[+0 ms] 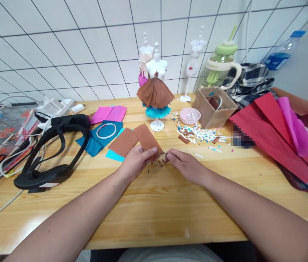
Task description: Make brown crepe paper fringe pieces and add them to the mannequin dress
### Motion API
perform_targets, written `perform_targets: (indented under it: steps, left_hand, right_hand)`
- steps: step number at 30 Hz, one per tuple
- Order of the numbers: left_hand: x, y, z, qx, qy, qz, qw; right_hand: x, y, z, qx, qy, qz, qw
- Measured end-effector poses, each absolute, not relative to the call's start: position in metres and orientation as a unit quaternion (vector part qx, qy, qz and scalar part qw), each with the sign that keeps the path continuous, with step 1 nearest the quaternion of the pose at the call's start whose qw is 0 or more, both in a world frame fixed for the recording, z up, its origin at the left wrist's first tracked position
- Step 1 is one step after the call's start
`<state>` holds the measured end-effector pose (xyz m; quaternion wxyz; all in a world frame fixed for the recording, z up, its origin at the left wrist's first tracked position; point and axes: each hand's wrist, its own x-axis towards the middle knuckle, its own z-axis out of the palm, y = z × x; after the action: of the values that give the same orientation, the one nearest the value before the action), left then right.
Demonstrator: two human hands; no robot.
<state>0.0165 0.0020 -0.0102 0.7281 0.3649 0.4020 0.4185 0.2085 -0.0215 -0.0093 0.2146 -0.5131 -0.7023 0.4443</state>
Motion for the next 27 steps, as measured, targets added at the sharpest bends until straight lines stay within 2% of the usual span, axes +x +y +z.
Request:
perform_targets:
  steps: [17,27]
  left_hand:
    - [0.0151,0.0025,-0.0114,0.379,0.377,0.404,0.743]
    - [0.0133,0.0031,-0.0115,0.372,0.408,0.407,0.728]
  right_hand:
    - [0.2066,-0.0216,-0.0001,-0.488,-0.642,0.546,0.228]
    - [0.2101,-0.0181,-0.0027,-0.501,-0.661,0.512,0.222]
